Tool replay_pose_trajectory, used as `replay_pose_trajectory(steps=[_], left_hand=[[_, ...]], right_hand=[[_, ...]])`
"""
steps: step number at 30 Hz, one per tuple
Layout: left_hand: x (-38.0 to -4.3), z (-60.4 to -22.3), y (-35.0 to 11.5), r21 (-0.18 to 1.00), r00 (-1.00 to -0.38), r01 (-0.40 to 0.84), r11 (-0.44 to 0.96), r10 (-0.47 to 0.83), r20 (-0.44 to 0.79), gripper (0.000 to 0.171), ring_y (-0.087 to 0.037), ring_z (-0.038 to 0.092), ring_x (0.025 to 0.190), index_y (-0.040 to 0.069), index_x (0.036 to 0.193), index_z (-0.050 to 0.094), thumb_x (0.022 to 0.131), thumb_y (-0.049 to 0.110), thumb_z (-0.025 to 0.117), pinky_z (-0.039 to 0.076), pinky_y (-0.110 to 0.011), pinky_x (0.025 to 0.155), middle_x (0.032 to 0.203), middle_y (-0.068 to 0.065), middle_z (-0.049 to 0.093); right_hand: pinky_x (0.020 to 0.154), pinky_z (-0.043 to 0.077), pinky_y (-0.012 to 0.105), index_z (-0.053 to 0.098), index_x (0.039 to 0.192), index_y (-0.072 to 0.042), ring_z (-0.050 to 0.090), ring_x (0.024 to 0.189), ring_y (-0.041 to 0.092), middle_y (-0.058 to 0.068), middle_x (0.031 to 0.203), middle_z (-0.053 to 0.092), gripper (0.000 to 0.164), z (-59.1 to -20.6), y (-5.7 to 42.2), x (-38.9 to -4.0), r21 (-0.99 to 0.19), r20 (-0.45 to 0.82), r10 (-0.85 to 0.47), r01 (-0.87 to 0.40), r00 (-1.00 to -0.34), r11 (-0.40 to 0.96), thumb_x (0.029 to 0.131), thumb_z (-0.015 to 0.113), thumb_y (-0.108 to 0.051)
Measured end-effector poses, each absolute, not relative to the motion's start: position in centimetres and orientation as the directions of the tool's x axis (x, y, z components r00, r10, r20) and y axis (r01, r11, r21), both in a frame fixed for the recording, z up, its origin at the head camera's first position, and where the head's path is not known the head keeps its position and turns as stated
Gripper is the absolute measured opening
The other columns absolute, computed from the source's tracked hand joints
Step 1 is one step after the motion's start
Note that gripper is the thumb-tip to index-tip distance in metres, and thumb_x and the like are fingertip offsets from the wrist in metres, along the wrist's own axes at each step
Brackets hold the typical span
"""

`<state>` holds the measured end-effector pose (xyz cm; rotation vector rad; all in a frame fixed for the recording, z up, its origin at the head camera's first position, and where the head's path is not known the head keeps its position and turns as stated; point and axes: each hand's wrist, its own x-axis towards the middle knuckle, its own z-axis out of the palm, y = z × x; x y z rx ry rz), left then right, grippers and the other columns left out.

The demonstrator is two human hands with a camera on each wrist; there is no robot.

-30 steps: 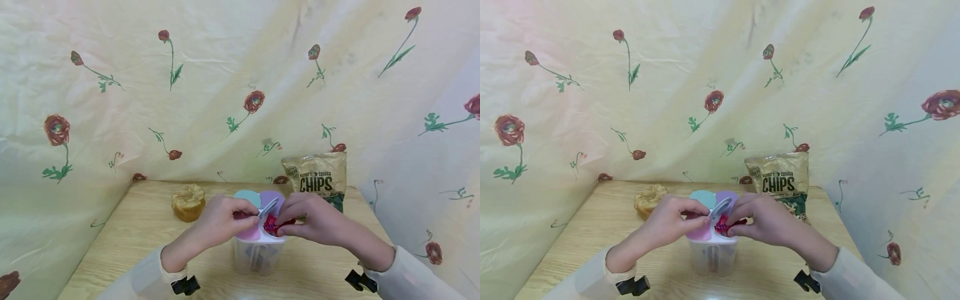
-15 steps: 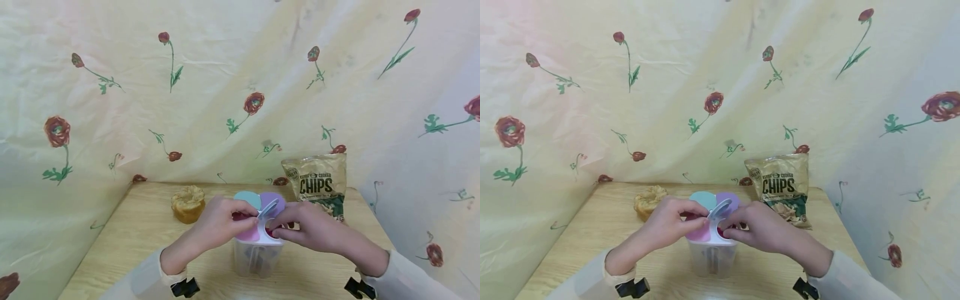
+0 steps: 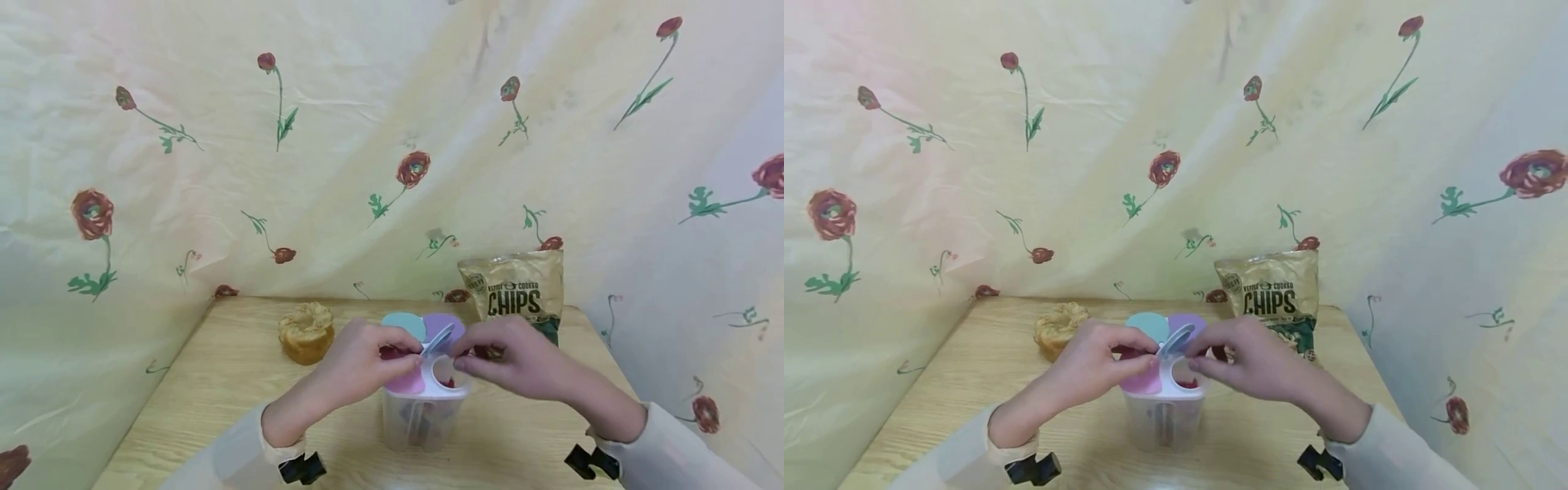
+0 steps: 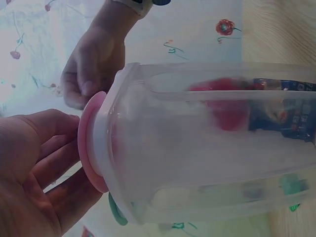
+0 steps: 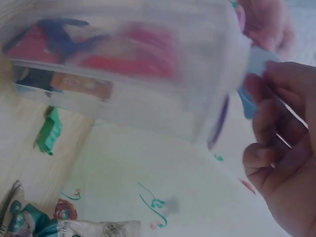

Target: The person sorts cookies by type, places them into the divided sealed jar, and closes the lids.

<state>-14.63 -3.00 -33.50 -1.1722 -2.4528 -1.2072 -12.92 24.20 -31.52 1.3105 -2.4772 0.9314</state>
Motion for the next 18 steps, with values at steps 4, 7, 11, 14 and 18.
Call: replay_pose_trajectory(steps=[4, 7, 11, 14, 18], left_hand=[[-14.5, -33.5, -2.9, 0.598, -0.679, 0.712, 0.369, 0.578, 0.452, 0.008, 0.004, 0.063, 0.076, 0.016, 0.095, 0.083, 0.088, 0.017, 0.079, 0.057, -0.022, 0.071, 0.087, 0.009, 0.078], [-14.5, -33.5, -2.9, 0.595, -0.683, 0.709, 0.377, 0.576, 0.449, 0.009, 0.004, 0.063, 0.076, 0.016, 0.095, 0.083, 0.088, 0.017, 0.079, 0.057, -0.022, 0.071, 0.087, 0.010, 0.078], [-14.4, -33.5, -2.9, 0.589, -0.686, 0.709, 0.388, 0.576, 0.445, 0.009, 0.004, 0.062, 0.074, 0.017, 0.095, 0.083, 0.087, 0.017, 0.079, 0.057, -0.023, 0.070, 0.086, 0.010, 0.078], [-14.3, -33.5, -2.9, 0.580, -0.680, 0.716, 0.388, 0.576, 0.454, 0.008, 0.003, 0.060, 0.073, 0.017, 0.095, 0.083, 0.087, 0.019, 0.080, 0.056, -0.023, 0.068, 0.085, 0.011, 0.076], [-14.3, -33.8, -3.0, 0.587, -0.679, 0.719, 0.372, 0.557, 0.479, 0.015, -0.004, 0.066, 0.088, 0.017, 0.101, 0.081, 0.087, 0.022, 0.082, 0.057, -0.026, 0.079, 0.097, 0.009, 0.076]], right_hand=[[0.050, 0.045, 0.019, 0.077, 0.101, -0.020, 0.052, 0.060, 0.001, -0.015, 0.086, 0.070, 0.020, -30.9, 24.9, -13.8, -0.483, 0.521, -0.554, -0.759, -0.649, 0.436, 0.089, 0.078, -0.004], [0.059, 0.053, 0.024, 0.076, 0.108, -0.015, 0.061, 0.072, 0.007, -0.007, 0.098, 0.074, 0.022, -30.9, 25.1, -14.5, -0.537, 0.495, -0.523, -0.718, -0.694, 0.443, 0.091, 0.076, -0.004], [0.066, 0.055, 0.027, 0.077, 0.113, -0.019, 0.065, 0.083, 0.009, -0.003, 0.113, 0.074, 0.024, -31.4, 25.0, -15.3, -0.571, 0.447, -0.559, -0.704, -0.698, 0.422, 0.093, 0.074, -0.006], [0.065, 0.054, 0.026, 0.077, 0.107, -0.027, 0.065, 0.084, 0.008, -0.008, 0.111, 0.074, 0.024, -31.7, 25.0, -15.6, -0.568, 0.446, -0.577, -0.714, -0.684, 0.409, 0.094, 0.073, -0.007], [0.063, 0.053, 0.025, 0.075, 0.103, -0.030, 0.064, 0.082, 0.008, -0.010, 0.105, 0.074, 0.025, -31.8, 25.2, -15.5, -0.541, 0.467, -0.590, -0.740, -0.659, 0.399, 0.094, 0.073, -0.006]])
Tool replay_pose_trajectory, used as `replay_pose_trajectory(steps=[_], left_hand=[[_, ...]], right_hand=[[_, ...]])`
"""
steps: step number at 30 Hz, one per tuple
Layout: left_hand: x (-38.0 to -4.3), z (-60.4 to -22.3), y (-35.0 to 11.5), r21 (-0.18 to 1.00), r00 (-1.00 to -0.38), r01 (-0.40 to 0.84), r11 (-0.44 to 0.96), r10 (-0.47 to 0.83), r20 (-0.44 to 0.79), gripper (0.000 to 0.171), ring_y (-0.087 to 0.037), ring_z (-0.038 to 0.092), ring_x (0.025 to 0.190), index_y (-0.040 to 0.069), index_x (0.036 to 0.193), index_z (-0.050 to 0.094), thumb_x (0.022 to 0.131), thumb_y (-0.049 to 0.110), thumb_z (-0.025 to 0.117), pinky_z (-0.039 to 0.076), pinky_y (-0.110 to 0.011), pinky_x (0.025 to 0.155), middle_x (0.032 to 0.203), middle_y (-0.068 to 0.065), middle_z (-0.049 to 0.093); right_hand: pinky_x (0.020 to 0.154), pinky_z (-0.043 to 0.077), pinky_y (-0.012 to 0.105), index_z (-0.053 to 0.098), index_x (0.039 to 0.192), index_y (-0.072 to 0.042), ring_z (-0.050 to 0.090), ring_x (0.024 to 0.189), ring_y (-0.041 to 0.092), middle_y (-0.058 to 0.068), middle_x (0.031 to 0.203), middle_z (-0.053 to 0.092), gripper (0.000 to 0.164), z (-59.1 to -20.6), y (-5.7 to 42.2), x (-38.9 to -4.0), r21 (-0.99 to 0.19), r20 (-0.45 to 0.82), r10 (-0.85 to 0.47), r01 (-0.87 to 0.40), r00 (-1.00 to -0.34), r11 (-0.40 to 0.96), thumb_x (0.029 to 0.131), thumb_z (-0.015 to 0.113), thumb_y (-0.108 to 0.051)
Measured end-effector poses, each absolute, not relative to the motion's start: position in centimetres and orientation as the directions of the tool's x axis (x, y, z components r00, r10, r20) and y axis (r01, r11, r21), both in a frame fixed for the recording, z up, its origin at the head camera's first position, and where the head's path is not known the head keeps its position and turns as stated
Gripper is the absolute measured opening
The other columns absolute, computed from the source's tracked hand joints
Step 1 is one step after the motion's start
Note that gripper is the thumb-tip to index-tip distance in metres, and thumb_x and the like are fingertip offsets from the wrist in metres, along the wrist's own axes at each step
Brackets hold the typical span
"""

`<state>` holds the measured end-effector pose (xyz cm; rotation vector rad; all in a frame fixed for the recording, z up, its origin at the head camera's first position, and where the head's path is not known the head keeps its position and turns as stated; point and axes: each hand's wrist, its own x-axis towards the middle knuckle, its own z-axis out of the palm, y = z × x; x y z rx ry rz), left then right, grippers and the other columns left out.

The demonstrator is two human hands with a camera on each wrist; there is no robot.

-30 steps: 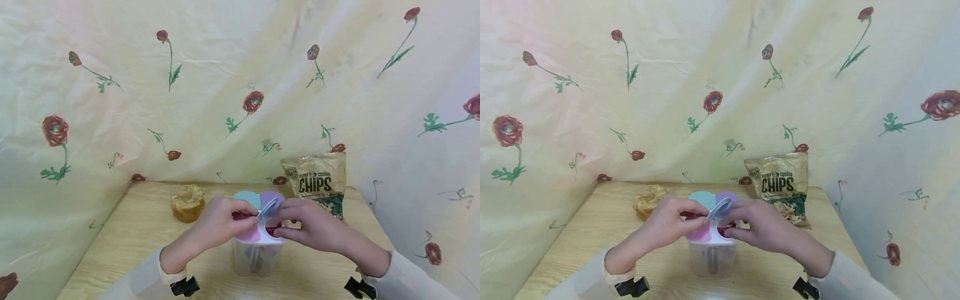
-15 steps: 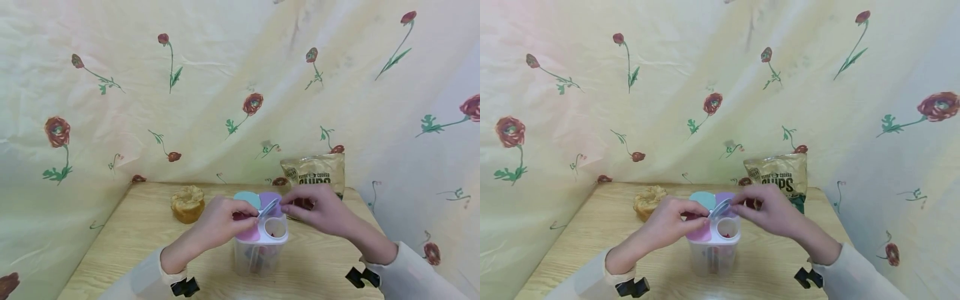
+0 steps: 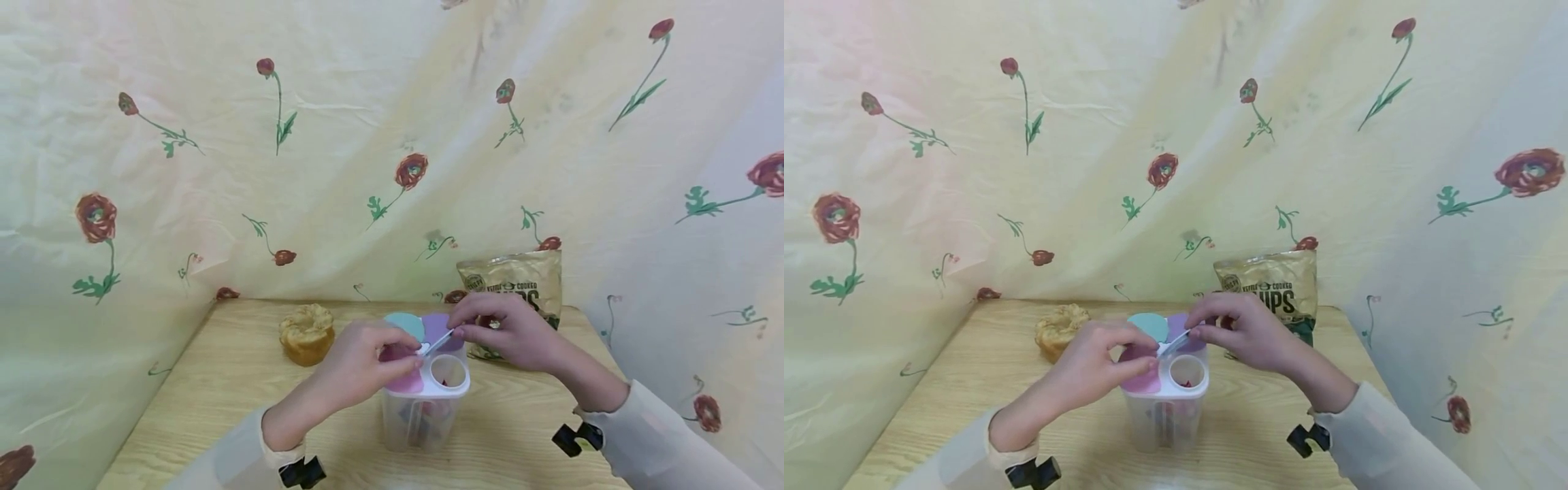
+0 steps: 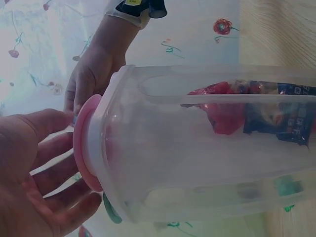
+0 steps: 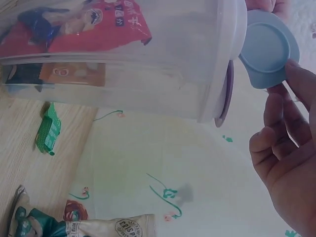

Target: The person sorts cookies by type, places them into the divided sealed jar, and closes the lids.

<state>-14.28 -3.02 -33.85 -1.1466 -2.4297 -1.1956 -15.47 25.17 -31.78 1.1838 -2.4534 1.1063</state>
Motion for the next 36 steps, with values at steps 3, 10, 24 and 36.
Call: replay_pose_trajectory(steps=[3, 10, 24, 36], left_hand=[[-14.5, -34.4, -3.5, 0.631, -0.717, 0.680, 0.372, 0.518, 0.467, 0.029, -0.009, 0.065, 0.113, 0.017, 0.113, 0.077, 0.087, 0.027, 0.082, 0.054, -0.034, 0.098, 0.117, 0.007, 0.073], [-15.3, -35.6, -4.8, 0.718, -0.811, 0.555, 0.420, 0.463, 0.357, 0.060, -0.017, 0.050, 0.139, 0.022, 0.144, 0.057, 0.089, 0.038, 0.078, 0.042, -0.050, 0.114, 0.148, 0.008, 0.054], [-16.4, -37.3, -6.4, 0.846, -0.815, 0.429, 0.317, 0.541, 0.210, 0.075, -0.033, 0.055, 0.130, 0.016, 0.157, 0.039, 0.093, 0.033, 0.074, 0.046, -0.054, 0.109, 0.153, -0.008, 0.048], [-16.3, -38.5, -6.4, 0.865, -0.807, 0.406, 0.294, 0.560, 0.188, 0.082, -0.031, 0.053, 0.133, 0.015, 0.160, 0.032, 0.092, 0.034, 0.074, 0.045, -0.053, 0.111, 0.152, -0.007, 0.049]], right_hand=[[0.062, 0.052, 0.025, 0.075, 0.103, -0.029, 0.063, 0.083, 0.008, -0.009, 0.104, 0.074, 0.025, -31.7, 25.4, -15.1, -0.541, 0.456, -0.607, -0.744, -0.651, 0.392, 0.093, 0.074, -0.006], [0.068, 0.054, 0.025, 0.076, 0.106, -0.029, 0.066, 0.095, 0.010, -0.005, 0.113, 0.073, 0.028, -32.3, 26.3, -13.6, -0.576, 0.409, -0.636, -0.726, -0.654, 0.376, 0.092, 0.074, -0.005], [0.072, 0.057, 0.023, 0.074, 0.104, -0.030, 0.063, 0.100, 0.009, -0.002, 0.121, 0.067, 0.025, -34.5, 27.0, -12.1, -0.517, 0.420, -0.659, -0.761, -0.625, 0.393, 0.091, 0.077, -0.009], [0.085, 0.055, 0.031, 0.073, 0.110, -0.032, 0.059, 0.112, 0.015, -0.005, 0.125, 0.061, 0.031, -35.7, 25.8, -11.1, -0.614, 0.395, -0.478, -0.612, -0.785, 0.499, 0.084, 0.086, -0.022]])
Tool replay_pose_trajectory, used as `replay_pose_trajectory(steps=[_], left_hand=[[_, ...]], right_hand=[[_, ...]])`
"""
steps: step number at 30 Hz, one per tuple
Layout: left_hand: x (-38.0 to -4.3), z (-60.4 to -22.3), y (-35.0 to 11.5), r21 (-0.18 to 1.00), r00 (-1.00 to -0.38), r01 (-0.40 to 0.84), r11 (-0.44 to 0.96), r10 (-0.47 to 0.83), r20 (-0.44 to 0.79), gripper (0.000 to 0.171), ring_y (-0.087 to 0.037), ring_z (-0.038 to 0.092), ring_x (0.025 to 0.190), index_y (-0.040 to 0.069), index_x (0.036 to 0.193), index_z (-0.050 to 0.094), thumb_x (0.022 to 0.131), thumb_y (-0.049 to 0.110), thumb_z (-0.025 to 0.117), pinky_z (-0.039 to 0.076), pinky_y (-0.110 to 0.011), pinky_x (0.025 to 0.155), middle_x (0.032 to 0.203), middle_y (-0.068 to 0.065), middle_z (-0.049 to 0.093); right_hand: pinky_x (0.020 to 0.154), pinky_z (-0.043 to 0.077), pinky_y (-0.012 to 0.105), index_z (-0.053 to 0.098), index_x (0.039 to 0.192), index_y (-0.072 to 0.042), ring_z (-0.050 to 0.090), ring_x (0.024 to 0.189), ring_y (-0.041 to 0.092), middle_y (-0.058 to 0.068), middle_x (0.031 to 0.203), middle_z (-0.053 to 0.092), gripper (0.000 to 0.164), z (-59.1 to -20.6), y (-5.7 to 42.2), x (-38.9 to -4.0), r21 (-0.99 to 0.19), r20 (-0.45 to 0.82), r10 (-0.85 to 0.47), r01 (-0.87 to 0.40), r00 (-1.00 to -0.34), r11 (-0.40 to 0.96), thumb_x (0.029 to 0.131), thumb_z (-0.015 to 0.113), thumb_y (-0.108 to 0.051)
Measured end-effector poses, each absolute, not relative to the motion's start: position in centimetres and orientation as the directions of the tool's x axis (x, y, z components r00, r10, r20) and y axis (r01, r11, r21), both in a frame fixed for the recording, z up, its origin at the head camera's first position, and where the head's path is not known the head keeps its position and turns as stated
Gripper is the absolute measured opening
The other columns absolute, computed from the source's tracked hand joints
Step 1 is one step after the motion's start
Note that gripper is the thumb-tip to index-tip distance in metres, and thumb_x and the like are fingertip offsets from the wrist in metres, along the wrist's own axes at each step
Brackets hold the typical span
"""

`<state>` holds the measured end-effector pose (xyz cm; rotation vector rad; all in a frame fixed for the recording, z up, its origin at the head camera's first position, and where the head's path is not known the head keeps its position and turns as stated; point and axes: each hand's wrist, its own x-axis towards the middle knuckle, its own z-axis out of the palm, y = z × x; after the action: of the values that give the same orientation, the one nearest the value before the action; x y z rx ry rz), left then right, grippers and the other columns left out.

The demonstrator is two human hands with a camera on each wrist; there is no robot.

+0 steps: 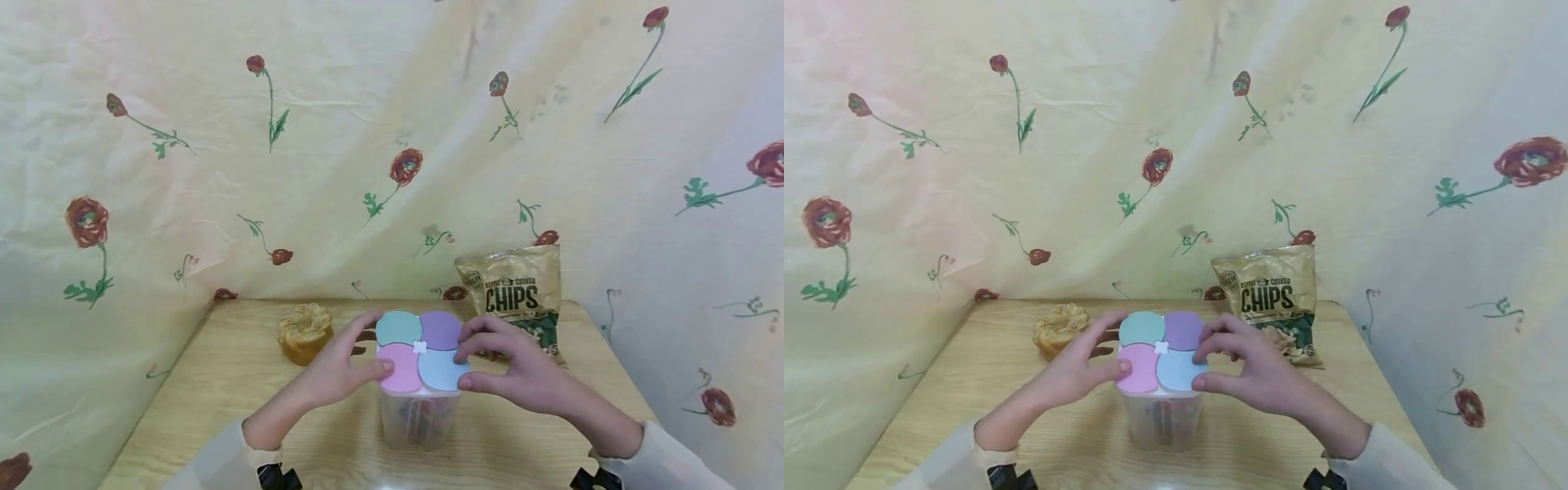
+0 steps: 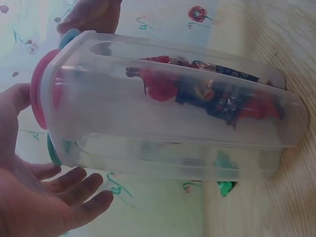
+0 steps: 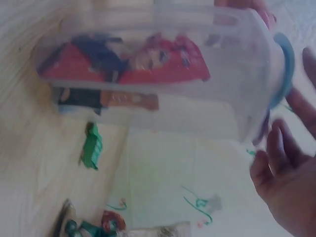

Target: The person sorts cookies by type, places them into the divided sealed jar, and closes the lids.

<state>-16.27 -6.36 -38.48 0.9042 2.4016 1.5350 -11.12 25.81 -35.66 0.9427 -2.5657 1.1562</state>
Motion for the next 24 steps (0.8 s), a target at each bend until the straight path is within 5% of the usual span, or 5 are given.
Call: replay_pose_trajectory(steps=[6, 8, 16, 24], left_hand=[[-16.2, -38.9, -6.8, 0.889, -0.806, 0.374, 0.263, 0.566, 0.171, 0.082, -0.034, 0.053, 0.134, 0.016, 0.161, 0.029, 0.094, 0.033, 0.073, 0.045, -0.057, 0.110, 0.154, -0.009, 0.047], [-16.1, -39.0, -6.8, 0.900, -0.812, 0.354, 0.254, 0.561, 0.161, 0.082, -0.033, 0.053, 0.134, 0.018, 0.161, 0.029, 0.094, 0.032, 0.074, 0.046, -0.058, 0.109, 0.154, -0.008, 0.046], [-15.3, -38.7, -6.4, 0.932, -0.811, 0.291, 0.218, 0.573, 0.119, 0.082, -0.027, 0.052, 0.132, 0.019, 0.159, 0.032, 0.092, 0.034, 0.075, 0.044, -0.056, 0.111, 0.148, -0.004, 0.048], [-15.1, -38.0, -6.1, 0.923, -0.818, 0.287, 0.257, 0.567, 0.097, 0.081, -0.025, 0.051, 0.133, 0.022, 0.157, 0.036, 0.089, 0.036, 0.079, 0.044, -0.050, 0.111, 0.150, 0.003, 0.047]], right_hand=[[0.104, 0.043, 0.068, 0.050, 0.151, -0.024, 0.040, 0.144, 0.039, 0.004, 0.161, 0.038, 0.074, -36.0, 25.2, -11.6, -0.703, 0.267, -0.429, -0.479, -0.863, 0.525, 0.085, 0.084, -0.031], [0.109, 0.036, 0.072, 0.041, 0.157, -0.020, 0.032, 0.148, 0.045, 0.008, 0.166, 0.031, 0.078, -36.2, 25.2, -11.9, -0.777, 0.203, -0.461, -0.429, -0.864, 0.461, 0.089, 0.080, -0.026], [0.097, 0.056, 0.035, 0.031, 0.162, -0.016, 0.038, 0.142, 0.051, 0.019, 0.163, 0.029, 0.081, -37.3, 25.5, -12.1, -0.959, 0.078, -0.533, -0.209, -0.842, 0.190, 0.092, 0.073, -0.011], [0.102, 0.052, 0.031, 0.032, 0.161, -0.015, 0.033, 0.144, 0.048, 0.018, 0.161, 0.034, 0.085, -37.4, 25.5, -11.8, -0.936, 0.136, -0.517, -0.281, -0.845, 0.213, 0.088, 0.076, -0.010]])
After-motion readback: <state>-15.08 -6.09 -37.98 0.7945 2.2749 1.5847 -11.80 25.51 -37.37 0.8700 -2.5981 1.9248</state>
